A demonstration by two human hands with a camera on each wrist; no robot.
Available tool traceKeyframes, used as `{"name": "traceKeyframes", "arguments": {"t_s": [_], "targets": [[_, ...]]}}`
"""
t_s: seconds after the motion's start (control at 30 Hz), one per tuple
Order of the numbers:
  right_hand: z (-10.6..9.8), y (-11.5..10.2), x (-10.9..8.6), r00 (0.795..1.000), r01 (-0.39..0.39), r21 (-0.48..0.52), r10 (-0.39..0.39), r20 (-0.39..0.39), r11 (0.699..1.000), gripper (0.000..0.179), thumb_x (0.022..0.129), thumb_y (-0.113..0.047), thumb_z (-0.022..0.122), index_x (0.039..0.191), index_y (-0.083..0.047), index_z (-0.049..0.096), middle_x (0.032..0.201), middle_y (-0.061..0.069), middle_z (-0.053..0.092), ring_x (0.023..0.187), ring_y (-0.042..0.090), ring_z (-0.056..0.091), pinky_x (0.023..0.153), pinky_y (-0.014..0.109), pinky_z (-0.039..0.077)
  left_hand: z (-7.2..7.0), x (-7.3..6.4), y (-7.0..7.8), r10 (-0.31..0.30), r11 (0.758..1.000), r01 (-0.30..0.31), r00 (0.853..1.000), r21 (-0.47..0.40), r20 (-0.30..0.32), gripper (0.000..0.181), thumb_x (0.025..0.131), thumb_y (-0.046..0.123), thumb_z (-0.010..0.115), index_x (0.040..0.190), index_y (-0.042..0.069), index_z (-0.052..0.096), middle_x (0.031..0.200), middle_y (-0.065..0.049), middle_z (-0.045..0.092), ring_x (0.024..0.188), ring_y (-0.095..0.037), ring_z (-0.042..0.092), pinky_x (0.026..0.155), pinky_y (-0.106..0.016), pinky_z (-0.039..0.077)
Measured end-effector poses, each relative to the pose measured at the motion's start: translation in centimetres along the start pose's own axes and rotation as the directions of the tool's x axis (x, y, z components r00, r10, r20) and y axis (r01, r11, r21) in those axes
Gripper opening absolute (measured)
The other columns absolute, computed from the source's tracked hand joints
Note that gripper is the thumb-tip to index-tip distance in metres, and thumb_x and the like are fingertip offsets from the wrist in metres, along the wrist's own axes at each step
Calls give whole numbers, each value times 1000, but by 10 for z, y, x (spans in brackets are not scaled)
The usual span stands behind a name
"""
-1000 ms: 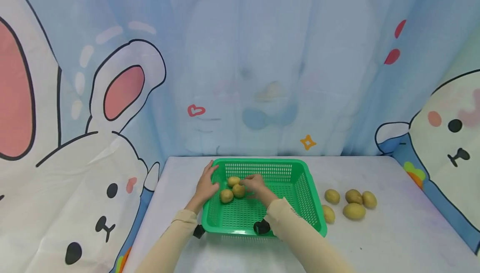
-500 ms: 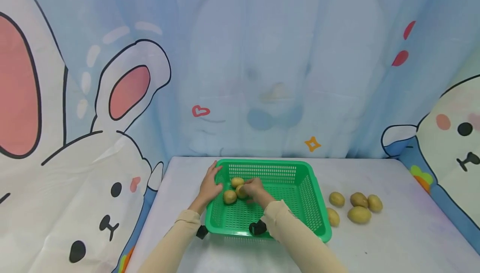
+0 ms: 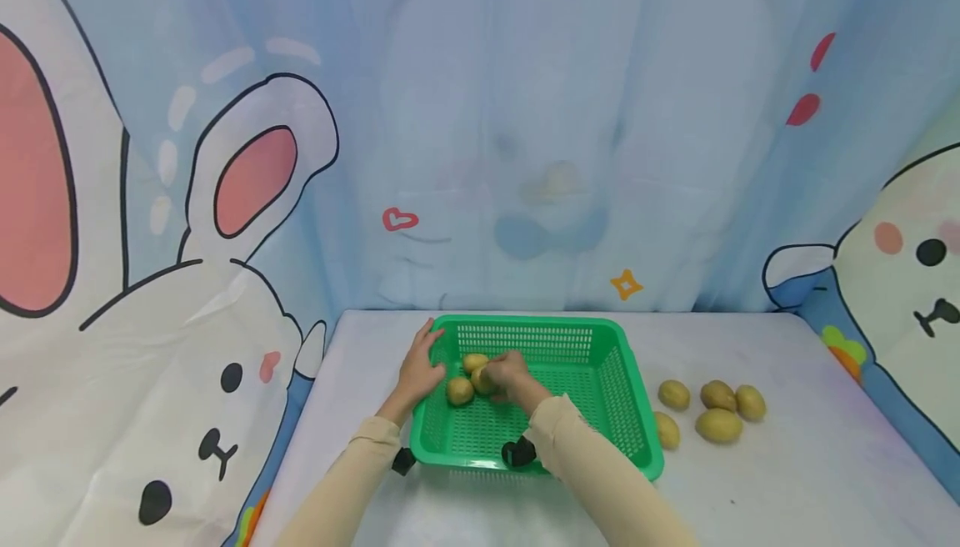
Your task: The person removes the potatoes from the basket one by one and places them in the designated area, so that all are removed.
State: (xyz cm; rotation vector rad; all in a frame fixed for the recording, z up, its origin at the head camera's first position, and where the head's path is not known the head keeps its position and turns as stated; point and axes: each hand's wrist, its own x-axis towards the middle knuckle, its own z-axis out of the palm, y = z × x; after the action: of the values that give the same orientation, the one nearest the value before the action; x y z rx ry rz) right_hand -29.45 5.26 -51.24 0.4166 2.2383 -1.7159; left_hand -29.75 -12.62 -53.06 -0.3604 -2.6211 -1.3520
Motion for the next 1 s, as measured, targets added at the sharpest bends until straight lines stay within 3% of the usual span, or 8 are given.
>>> {"name": "traceKeyframes", "arguments": {"t_s": [0.3, 0.63, 1.0], "targets": [[-17, -24, -16, 996, 61, 71, -66, 68, 996, 40, 87, 4, 57, 127, 10, 54, 130, 31, 51, 116, 46, 55, 94, 58, 46, -2, 0, 1, 3, 1000, -3, 1000, 0, -5, 71, 69, -5, 51, 140, -4, 50, 157, -21, 29, 142, -42, 31, 95, -51, 42], [-38, -26, -18, 989, 82, 130, -96, 109, 988, 39, 88, 3, 59, 126, 10, 54, 127, 33, 49, 109, 45, 57, 93, 57, 47, -1, 0, 0, 2, 1000, -2, 1000, 21, -1, 70, 71, -5, 51, 140, -5, 50, 157, -20, 29, 142, -41, 31, 95, -51, 42], [-76, -30, -30, 984, 125, 84, -135, 117, 989, 44, 90, 0, 59, 133, 8, 52, 127, 32, 50, 107, 42, 60, 90, 50, 51, -1, -2, 6, -7, 1000, 7, 1000, 2, 7, 70, 71, -6, 50, 140, -5, 49, 157, -21, 28, 142, -42, 29, 98, -54, 40]]}}
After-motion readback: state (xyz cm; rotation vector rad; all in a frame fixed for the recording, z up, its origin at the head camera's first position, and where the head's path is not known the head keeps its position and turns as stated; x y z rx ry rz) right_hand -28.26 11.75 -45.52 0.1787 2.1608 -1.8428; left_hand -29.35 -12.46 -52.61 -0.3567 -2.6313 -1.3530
